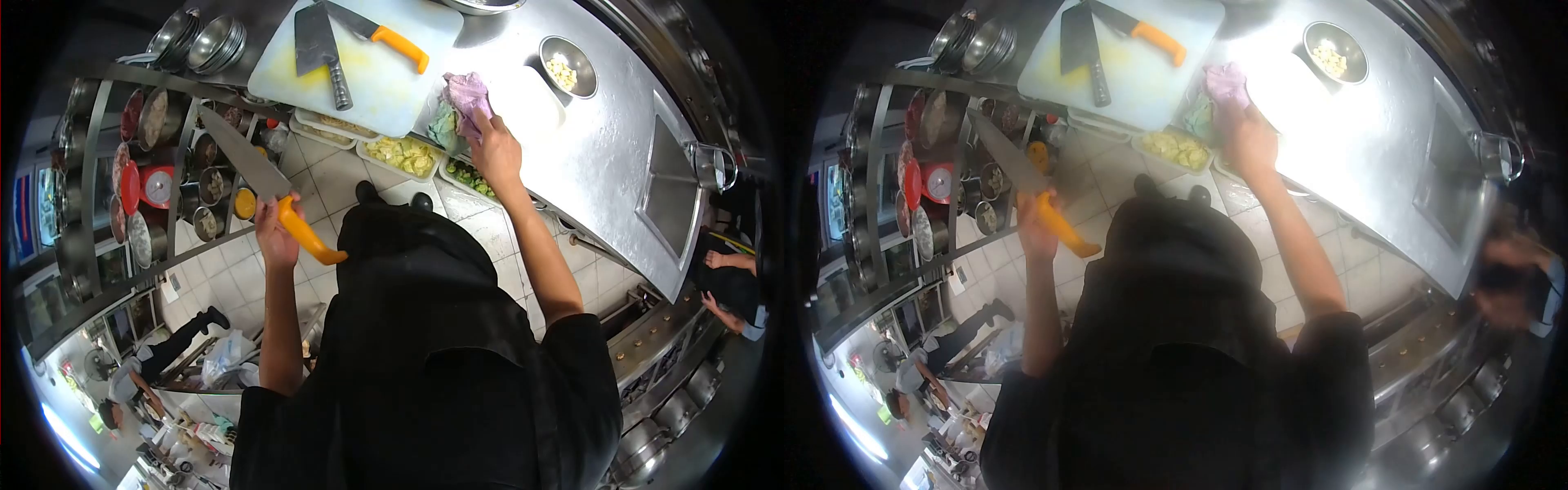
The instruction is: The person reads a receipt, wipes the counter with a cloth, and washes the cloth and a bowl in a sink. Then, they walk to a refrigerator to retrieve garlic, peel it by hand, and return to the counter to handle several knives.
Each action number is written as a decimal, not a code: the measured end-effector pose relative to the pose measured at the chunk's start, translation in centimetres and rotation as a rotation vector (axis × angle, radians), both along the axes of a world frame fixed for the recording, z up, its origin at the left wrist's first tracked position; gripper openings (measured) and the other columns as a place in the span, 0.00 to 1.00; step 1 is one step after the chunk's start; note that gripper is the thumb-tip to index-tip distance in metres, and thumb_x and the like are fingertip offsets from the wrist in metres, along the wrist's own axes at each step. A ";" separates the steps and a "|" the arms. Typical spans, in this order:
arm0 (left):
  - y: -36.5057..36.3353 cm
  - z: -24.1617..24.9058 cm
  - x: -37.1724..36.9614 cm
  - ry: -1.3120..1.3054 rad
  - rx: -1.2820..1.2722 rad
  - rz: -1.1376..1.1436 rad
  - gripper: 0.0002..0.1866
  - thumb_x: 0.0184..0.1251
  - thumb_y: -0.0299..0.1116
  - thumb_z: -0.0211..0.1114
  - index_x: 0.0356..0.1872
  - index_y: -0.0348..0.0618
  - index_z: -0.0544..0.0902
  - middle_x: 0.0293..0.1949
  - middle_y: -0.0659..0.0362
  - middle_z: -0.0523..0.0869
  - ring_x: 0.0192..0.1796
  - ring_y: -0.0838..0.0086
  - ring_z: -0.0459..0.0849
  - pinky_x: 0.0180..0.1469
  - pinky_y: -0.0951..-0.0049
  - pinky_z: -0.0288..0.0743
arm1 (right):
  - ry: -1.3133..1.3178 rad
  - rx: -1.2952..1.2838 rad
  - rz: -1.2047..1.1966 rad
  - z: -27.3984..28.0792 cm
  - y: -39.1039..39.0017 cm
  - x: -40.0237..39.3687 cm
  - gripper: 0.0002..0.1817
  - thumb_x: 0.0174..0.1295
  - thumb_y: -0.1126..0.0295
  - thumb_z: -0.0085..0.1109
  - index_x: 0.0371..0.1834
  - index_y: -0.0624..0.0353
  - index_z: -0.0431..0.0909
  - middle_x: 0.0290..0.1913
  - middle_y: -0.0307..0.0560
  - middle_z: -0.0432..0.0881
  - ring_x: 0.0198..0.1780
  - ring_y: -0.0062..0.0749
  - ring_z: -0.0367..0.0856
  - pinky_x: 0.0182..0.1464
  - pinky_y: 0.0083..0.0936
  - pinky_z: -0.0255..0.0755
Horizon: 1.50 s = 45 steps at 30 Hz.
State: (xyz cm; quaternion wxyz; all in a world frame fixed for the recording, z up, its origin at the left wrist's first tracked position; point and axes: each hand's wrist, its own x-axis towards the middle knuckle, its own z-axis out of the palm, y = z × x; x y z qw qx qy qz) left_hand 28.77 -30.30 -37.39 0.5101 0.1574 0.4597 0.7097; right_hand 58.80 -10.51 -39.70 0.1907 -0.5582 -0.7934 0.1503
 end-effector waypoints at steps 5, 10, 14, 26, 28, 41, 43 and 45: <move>0.1 1.6 0.8 0.060 -0.058 0.121 0.10 0.69 0.31 0.47 0.47 0.40 0.68 0.36 0.49 0.77 0.29 0.72 0.75 0.32 0.77 0.70 | -0.274 0.038 0.022 -1.4 3.1 -0.4 0.18 0.47 0.72 0.59 0.45 0.58 0.74 0.35 0.50 0.74 0.36 0.44 0.78 0.33 0.35 0.73; 1.1 1.5 0.2 0.212 -0.156 0.058 0.12 0.66 0.32 0.51 0.49 0.41 0.69 0.32 0.50 0.78 0.23 0.75 0.73 0.26 0.80 0.68 | -0.091 0.225 0.165 0.4 3.0 -1.9 0.12 0.47 0.76 0.56 0.37 0.61 0.76 0.34 0.51 0.73 0.38 0.44 0.76 0.37 0.36 0.72; 7.2 3.2 0.0 0.095 -0.223 -0.058 0.16 0.62 0.31 0.58 0.50 0.41 0.70 0.30 0.55 0.78 0.24 0.77 0.74 0.27 0.79 0.68 | 0.218 0.232 0.314 -0.8 -0.3 -1.9 0.15 0.44 0.82 0.57 0.38 0.62 0.78 0.34 0.53 0.74 0.37 0.46 0.74 0.38 0.35 0.70; 28.2 -7.9 -17.6 1.304 -0.223 -0.379 0.19 0.58 0.27 0.56 0.51 0.36 0.75 0.25 0.53 0.81 0.28 0.76 0.76 0.33 0.72 0.70 | 0.050 0.082 0.001 -0.7 -4.0 -2.5 0.27 0.41 0.79 0.62 0.51 0.55 0.72 0.55 0.54 0.66 0.55 0.50 0.67 0.53 0.40 0.64; 28.4 -7.2 -17.2 1.543 -0.253 -0.336 0.20 0.57 0.25 0.57 0.53 0.38 0.74 0.29 0.50 0.81 0.32 0.69 0.80 0.38 0.71 0.72 | 0.026 0.063 -0.049 -0.2 -3.4 -3.0 0.34 0.39 0.78 0.63 0.56 0.53 0.68 0.61 0.58 0.59 0.60 0.54 0.61 0.55 0.42 0.62; 22.1 1.6 2.1 1.409 0.316 -0.216 0.16 0.55 0.16 0.53 0.46 0.36 0.76 0.39 0.57 0.77 0.34 0.75 0.77 0.39 0.78 0.69 | 0.295 0.094 0.056 -4.0 -2.2 -2.9 0.20 0.40 0.81 0.56 0.41 0.57 0.77 0.45 0.51 0.69 0.44 0.45 0.74 0.41 0.32 0.73; 20.8 0.9 5.9 1.310 0.305 -0.271 0.16 0.56 0.16 0.53 0.47 0.36 0.75 0.39 0.57 0.77 0.34 0.77 0.76 0.38 0.79 0.69 | 0.483 -0.031 0.023 -1.4 -4.4 -0.5 0.19 0.41 0.82 0.54 0.40 0.56 0.78 0.45 0.49 0.70 0.43 0.42 0.74 0.40 0.31 0.73; 19.3 -0.2 9.9 1.203 0.297 -0.327 0.15 0.57 0.17 0.52 0.47 0.35 0.75 0.38 0.58 0.77 0.33 0.79 0.76 0.38 0.80 0.69 | 0.715 -0.167 -0.068 1.1 -6.6 3.8 0.19 0.41 0.82 0.56 0.40 0.57 0.79 0.43 0.47 0.72 0.41 0.37 0.75 0.42 0.26 0.71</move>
